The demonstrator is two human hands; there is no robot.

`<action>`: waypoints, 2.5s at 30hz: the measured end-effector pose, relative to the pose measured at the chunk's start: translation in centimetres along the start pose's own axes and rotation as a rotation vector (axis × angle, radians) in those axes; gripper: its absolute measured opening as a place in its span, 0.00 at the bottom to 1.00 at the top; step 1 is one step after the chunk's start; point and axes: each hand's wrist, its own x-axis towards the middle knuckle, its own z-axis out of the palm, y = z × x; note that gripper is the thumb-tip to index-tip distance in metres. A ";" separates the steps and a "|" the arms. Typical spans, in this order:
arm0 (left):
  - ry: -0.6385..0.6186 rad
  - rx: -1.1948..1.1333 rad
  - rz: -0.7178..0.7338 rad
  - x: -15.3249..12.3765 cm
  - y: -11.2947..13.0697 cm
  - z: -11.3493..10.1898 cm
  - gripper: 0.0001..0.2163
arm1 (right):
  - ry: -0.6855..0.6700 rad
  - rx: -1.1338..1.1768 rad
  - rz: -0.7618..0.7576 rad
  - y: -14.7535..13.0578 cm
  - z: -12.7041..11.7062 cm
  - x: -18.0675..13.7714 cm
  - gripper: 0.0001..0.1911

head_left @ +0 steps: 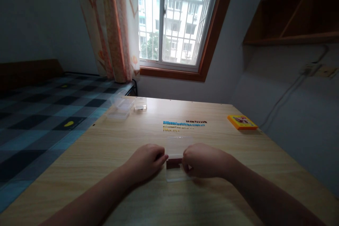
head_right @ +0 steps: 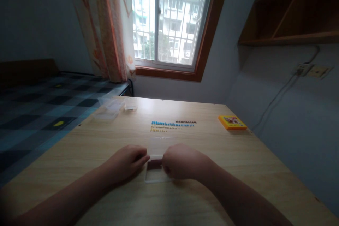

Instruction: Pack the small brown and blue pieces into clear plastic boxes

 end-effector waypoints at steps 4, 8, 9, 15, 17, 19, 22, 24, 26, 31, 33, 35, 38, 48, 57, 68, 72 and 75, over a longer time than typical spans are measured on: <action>0.006 -0.005 0.008 0.0 0.0 0.0 0.15 | -0.007 0.011 -0.007 0.0 0.0 0.1 0.12; 0.012 -0.005 0.019 0.0 -0.2 0.1 0.16 | -0.009 0.012 -0.016 0.1 0.1 0.2 0.12; 0.011 -0.004 0.020 0.0 -0.2 0.1 0.16 | -0.009 0.015 -0.018 0.2 0.2 0.2 0.12; 0.013 -0.007 0.023 -0.1 -0.2 0.1 0.16 | 0.011 0.031 -0.023 0.6 0.2 0.1 0.16; 0.012 -0.009 0.019 0.0 -0.2 0.1 0.16 | 0.032 0.035 -0.020 0.8 -0.1 -0.2 0.17; 0.007 -0.012 0.020 0.0 -0.2 0.1 0.16 | 0.041 0.029 -0.001 0.8 -0.5 -0.4 0.16; 0.007 -0.013 0.025 0.0 -0.3 0.2 0.16 | 0.031 0.021 0.025 0.6 -0.9 -0.9 0.15; 0.016 -0.011 0.028 0.0 -0.4 0.3 0.16 | 0.016 0.024 0.033 0.5 -0.9 -1.0 0.16; 0.022 -0.009 0.027 0.0 -0.4 0.3 0.16 | -0.005 0.028 0.042 0.4 -0.8 -1.0 0.17; 0.009 -0.002 0.019 0.0 -0.1 0.1 0.16 | -0.040 0.039 0.082 0.2 -0.8 -0.9 0.16; 0.005 0.004 0.015 -0.1 -0.1 0.0 0.16 | -0.029 0.041 0.088 0.2 -0.8 -0.8 0.17; -0.002 0.008 0.013 -0.1 0.0 -0.1 0.15 | -0.018 0.041 0.085 0.3 -0.8 -0.8 0.17; -0.012 -0.002 0.020 -0.1 0.0 -0.1 0.15 | -0.006 0.036 0.075 0.4 -0.8 -0.8 0.17; -0.018 0.024 0.012 -0.3 0.1 0.0 0.14 | 0.032 0.015 0.147 0.3 -1.0 -0.4 0.17; -0.006 0.016 0.033 -0.3 0.0 0.2 0.14 | 0.044 0.017 0.147 0.2 -1.1 -0.2 0.15; -0.022 0.030 0.004 -0.3 0.3 0.1 0.13 | 0.066 0.028 0.151 0.7 -0.8 -0.2 0.16; -0.022 0.031 0.001 -0.3 0.3 0.0 0.13 | 0.066 0.032 0.141 0.5 -0.8 -0.1 0.15; -0.020 0.030 0.006 -0.4 0.3 0.0 0.13 | 0.079 0.013 0.142 0.3 -0.8 -0.1 0.14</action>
